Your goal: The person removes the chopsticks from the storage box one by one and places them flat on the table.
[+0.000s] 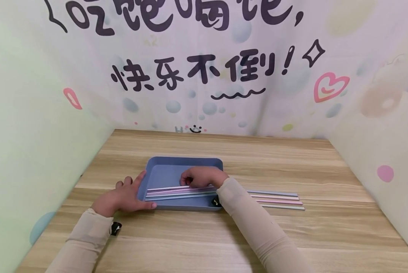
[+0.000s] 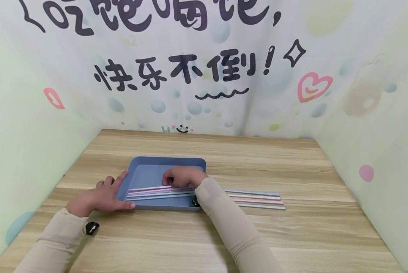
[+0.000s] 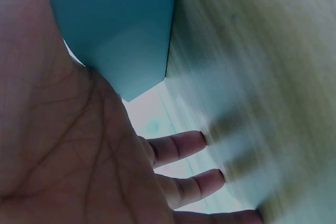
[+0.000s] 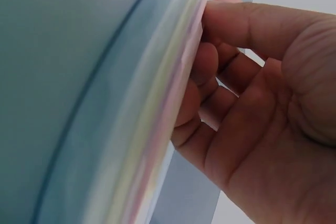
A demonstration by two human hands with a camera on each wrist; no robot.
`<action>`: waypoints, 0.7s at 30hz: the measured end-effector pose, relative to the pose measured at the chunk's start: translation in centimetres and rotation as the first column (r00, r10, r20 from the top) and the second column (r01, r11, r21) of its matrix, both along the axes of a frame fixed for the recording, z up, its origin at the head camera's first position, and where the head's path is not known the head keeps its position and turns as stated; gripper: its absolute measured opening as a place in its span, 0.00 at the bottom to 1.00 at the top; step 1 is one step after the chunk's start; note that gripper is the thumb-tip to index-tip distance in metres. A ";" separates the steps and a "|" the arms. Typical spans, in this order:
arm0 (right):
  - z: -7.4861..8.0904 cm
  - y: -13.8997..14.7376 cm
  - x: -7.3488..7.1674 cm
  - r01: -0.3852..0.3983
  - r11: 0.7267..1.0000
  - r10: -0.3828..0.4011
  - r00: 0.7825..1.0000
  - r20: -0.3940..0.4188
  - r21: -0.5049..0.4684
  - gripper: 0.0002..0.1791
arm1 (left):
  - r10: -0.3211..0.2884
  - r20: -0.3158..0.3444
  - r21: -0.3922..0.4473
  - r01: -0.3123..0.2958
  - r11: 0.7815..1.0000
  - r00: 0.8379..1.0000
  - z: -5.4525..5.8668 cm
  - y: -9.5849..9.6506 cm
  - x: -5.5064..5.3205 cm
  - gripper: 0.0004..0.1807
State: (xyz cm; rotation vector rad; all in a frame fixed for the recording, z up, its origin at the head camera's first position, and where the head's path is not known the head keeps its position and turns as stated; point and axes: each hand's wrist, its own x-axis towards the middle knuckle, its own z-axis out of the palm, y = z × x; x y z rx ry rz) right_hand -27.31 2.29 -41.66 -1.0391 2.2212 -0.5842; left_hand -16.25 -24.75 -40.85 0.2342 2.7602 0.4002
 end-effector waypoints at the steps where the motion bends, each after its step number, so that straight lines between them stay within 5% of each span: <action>1: 0.0 0.0 0.0 0.005 1.000 -0.005 1.000 0.004 0.001 0.15 | 0.001 0.002 0.001 -0.001 1.000 1.000 0.1 0.0 0.0 0.72; 21: 0.3 -0.3 0.6 0.031 0.999 -0.031 0.998 -0.050 -0.012 0.15 | 0.010 0.023 -0.004 -0.010 1.000 1.000 0.4 0.2 0.1 0.71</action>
